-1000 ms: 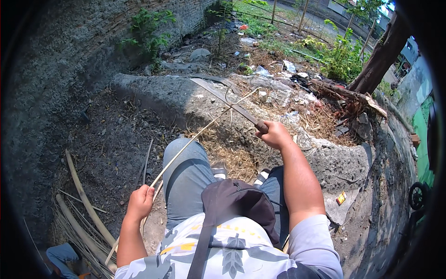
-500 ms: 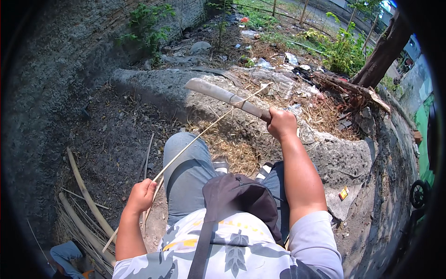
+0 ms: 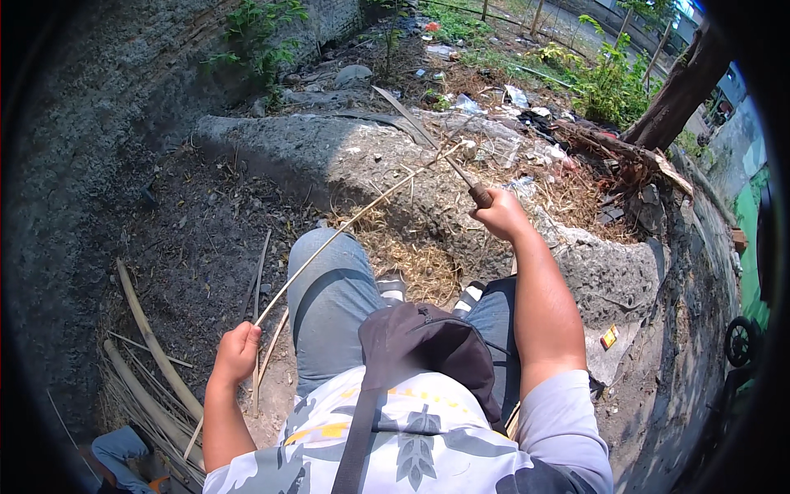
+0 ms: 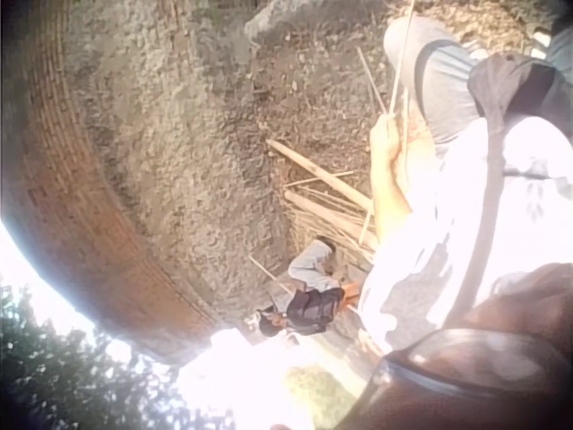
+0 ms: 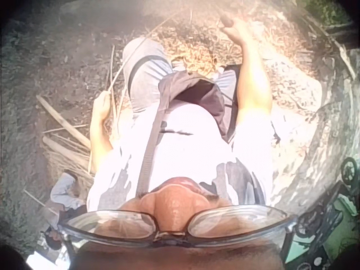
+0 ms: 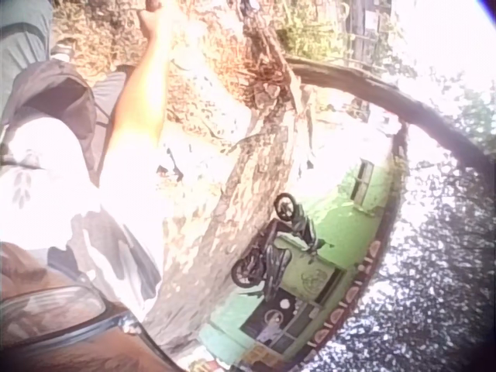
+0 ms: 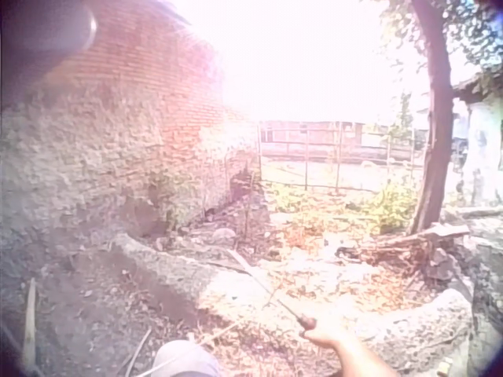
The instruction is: The person shaves and scrapes a bamboo strip using a machete.
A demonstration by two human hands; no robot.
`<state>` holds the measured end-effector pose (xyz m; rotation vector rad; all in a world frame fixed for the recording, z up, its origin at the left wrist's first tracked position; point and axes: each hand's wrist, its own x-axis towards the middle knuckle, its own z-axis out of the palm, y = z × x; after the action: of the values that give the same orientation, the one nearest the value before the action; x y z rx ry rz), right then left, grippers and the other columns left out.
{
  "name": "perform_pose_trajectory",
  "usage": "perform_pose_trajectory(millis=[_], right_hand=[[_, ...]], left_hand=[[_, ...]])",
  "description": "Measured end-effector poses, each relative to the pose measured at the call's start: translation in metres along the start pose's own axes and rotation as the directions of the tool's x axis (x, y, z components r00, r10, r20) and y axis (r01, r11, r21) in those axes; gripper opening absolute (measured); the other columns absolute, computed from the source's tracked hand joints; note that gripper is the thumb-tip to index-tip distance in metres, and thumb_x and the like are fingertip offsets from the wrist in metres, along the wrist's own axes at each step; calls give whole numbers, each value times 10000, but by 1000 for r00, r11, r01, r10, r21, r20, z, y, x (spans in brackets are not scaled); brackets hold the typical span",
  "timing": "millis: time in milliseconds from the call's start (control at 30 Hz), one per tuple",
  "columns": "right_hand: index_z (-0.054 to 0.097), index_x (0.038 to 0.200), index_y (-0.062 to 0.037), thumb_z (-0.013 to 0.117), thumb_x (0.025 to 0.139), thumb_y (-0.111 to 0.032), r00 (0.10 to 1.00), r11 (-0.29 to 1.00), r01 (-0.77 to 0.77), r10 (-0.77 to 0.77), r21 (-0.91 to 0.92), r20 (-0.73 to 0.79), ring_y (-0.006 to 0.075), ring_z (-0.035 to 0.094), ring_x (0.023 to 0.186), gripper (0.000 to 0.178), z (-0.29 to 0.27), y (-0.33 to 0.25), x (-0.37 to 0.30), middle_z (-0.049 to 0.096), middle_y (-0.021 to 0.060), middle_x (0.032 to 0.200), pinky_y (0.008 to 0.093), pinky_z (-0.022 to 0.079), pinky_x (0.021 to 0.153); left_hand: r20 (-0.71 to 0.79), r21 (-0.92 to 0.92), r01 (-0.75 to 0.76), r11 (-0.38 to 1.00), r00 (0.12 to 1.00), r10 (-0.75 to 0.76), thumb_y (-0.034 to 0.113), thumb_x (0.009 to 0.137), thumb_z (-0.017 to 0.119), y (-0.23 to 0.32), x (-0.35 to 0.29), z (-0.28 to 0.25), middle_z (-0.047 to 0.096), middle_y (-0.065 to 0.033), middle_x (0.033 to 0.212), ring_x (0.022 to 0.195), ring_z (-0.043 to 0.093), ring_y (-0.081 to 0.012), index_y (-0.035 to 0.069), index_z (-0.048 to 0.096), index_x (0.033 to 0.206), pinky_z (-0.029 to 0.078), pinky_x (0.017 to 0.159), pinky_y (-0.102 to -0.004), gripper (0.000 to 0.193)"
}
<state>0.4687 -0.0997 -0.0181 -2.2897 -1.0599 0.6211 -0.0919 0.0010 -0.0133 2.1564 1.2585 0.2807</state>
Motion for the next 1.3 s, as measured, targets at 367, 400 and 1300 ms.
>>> perform_pose_trajectory(millis=[367, 400, 1300], right_hand=[[701, 1044, -161, 730, 752, -185, 943, 825, 324, -319, -463, 92, 358, 702, 939, 295, 15, -32, -23, 731, 144, 958, 476, 558, 829], [693, 1032, -164, 715, 742, -169, 936, 788, 327, -348, -521, 61, 356, 704, 931, 291, 14, -32, -23, 730, 140, 942, 480, 560, 827], [705, 1062, -109, 701, 783, -184, 998, 975, -2, 16, -221, 59, 342, 703, 989, 290, 8, -15, -9, 729, 181, 1023, 458, 547, 861]], left_hand=[[-9, 116, -33, 993, 999, 34, 315, 1039, 551, 26, 16, 5, 561, -231, 686, 610, 529, -404, -8, 528, 800, 420, 577, -458, 402], [-11, 88, 0, 996, 1000, 1, 313, 1043, 549, 18, 15, 0, 550, -217, 668, 583, 511, -347, -7, 533, 800, 418, 572, -439, 402], [72, -2, 78, 997, 994, -78, 401, 1060, 528, 27, 16, -14, 474, -64, 632, 630, 409, -149, -3, 515, 779, 400, 576, -363, 492]])
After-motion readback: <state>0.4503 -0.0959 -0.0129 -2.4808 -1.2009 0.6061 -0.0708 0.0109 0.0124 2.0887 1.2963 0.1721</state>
